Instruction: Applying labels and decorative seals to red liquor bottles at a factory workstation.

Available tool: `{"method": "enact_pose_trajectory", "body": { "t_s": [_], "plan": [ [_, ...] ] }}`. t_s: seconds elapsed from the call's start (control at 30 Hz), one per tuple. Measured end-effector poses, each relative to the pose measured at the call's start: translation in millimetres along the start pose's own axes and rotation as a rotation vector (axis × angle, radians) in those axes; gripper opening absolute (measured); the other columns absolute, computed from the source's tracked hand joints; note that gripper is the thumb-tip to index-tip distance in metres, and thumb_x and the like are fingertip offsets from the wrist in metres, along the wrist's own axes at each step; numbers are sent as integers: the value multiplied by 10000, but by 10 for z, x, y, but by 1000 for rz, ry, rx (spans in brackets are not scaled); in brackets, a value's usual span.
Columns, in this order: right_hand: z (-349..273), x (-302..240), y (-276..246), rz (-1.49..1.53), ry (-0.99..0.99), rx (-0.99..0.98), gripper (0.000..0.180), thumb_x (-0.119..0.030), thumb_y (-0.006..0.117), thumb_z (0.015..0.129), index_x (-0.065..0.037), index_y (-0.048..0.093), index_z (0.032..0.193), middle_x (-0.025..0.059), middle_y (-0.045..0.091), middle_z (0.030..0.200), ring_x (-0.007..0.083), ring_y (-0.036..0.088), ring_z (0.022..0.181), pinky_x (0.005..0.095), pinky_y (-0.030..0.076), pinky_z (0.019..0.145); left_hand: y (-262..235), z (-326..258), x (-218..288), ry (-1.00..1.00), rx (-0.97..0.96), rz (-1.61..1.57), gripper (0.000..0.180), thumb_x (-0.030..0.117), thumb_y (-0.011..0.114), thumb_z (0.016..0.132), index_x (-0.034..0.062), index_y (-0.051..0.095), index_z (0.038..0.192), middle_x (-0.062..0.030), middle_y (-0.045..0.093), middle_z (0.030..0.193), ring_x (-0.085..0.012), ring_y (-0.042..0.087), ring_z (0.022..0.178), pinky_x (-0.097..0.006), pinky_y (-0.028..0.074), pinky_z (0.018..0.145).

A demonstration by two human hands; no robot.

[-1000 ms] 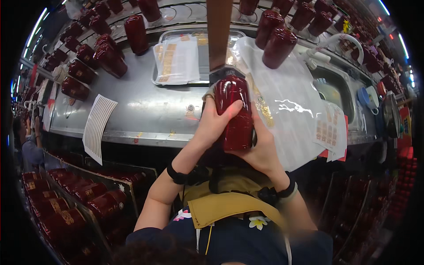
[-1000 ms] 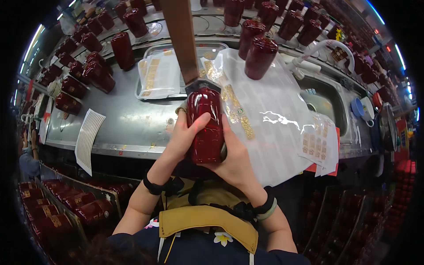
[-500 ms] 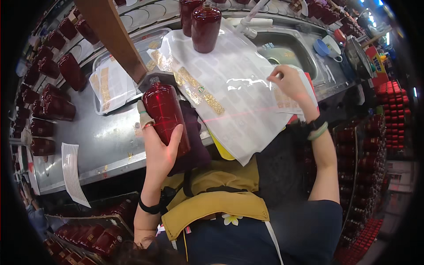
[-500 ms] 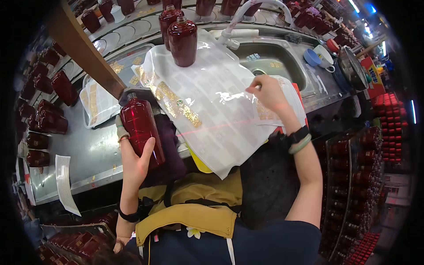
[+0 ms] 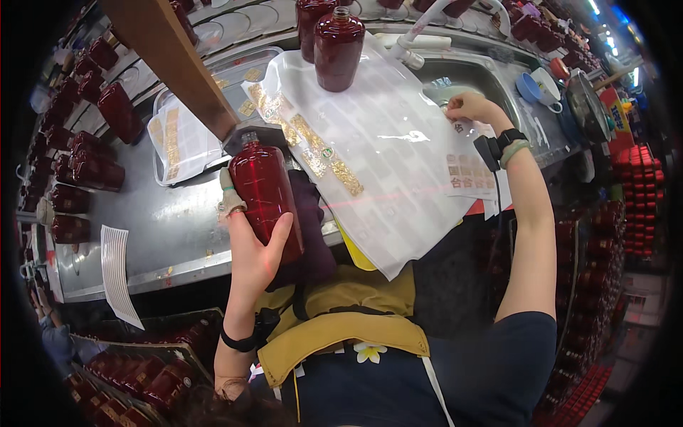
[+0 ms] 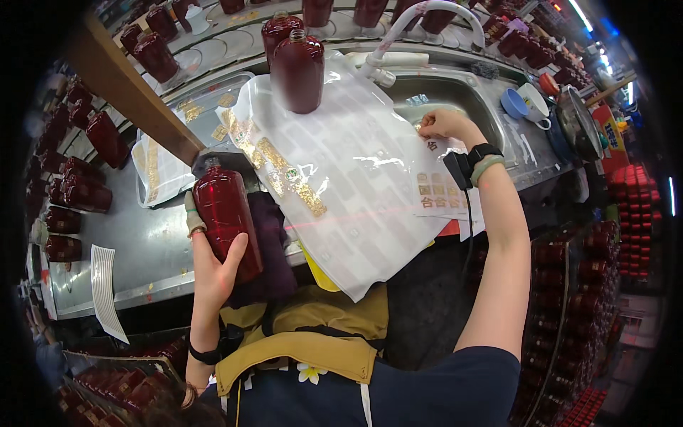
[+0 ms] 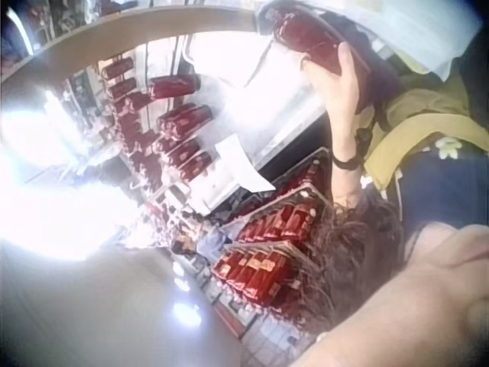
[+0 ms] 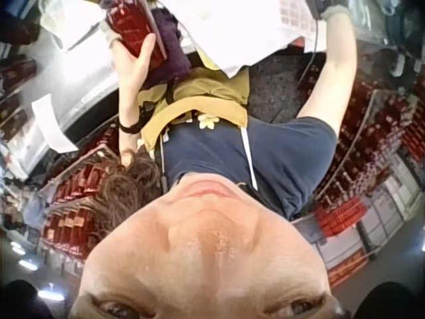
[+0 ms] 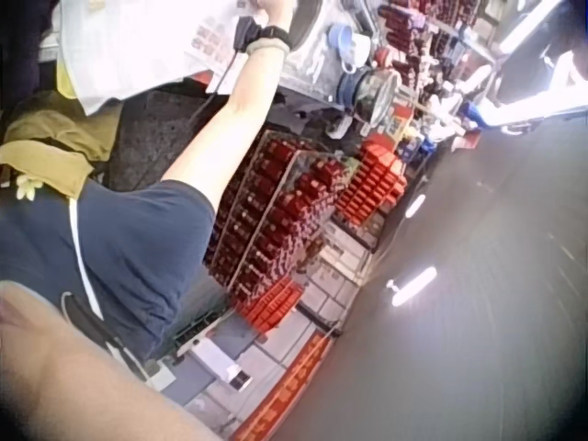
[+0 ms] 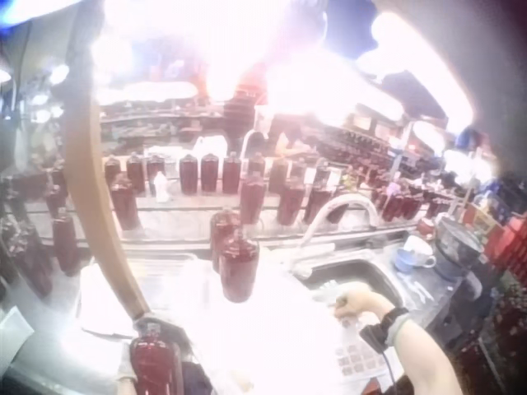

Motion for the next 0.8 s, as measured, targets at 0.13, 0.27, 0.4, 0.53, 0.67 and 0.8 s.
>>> {"method": "enact_pose_trajectory", "body": {
  "t_s": [0.13, 0.27, 0.4, 0.53, 0.67, 0.8],
  "plan": [
    [312, 39, -36, -119, 60, 382, 231, -285, 745, 818, -91, 792, 932, 118, 764, 848, 254, 725, 778, 376, 551, 728, 34, 60, -12, -4, -15, -64, 645, 74, 712, 932, -42, 378, 1471, -155, 591, 1320, -222, 620, 1165, -367, 482, 1033],
    [196, -197, 25, -336, 177, 541, 200, -260, 690, 834, -108, 773, 935, 145, 757, 924, 345, 725, 891, 446, 556, 786, -3, 90, 22, 9, 17, -113, 549, 109, 785, 892, -73, 487, 1316, -171, 631, 1217, -235, 648, 1074, -376, 501, 962],
    [-331, -1026, -111, -117, -156, 827, 161, -189, 747, 874, -45, 731, 946, 123, 704, 878, 285, 674, 790, 396, 528, 735, -35, 100, -70, -93, -65, -233, 749, 96, 765, 899, -45, 342, 1501, -161, 554, 1375, -218, 606, 1207, -370, 508, 1031],
    [-1121, -2411, 236, 113, -459, 779, 112, -75, 757, 874, -17, 731, 966, 77, 675, 847, 171, 603, 760, 313, 471, 678, -47, 98, 31, -22, 6, -237, 669, 112, 806, 867, -53, 420, 1389, -174, 617, 1274, -225, 666, 1105, -367, 546, 958],
    [-1649, -3336, 714, 422, -636, 536, 73, -71, 778, 864, -41, 734, 915, 4, 663, 802, 74, 495, 682, 245, 378, 590, -125, 83, 50, -10, -23, -150, 801, 140, 869, 814, -39, 389, 1429, -174, 593, 1309, -231, 636, 1174, -374, 532, 990],
    [-1574, -3632, 1108, 781, -561, 262, 109, -99, 782, 868, -22, 727, 923, -36, 601, 754, 40, 461, 667, 232, 373, 589, -222, 112, 44, -5, -132, -493, 971, 181, 932, 754, -38, 326, 1482, -176, 527, 1401, -239, 575, 1283, -391, 515, 1049]
  ]
}}
Point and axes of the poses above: each hand's wrist, its own z-axis towards the middle knuckle, its own y-axis out of the palm, x = y × z, the point moved 5 cm from there along z, towards the middle knuckle
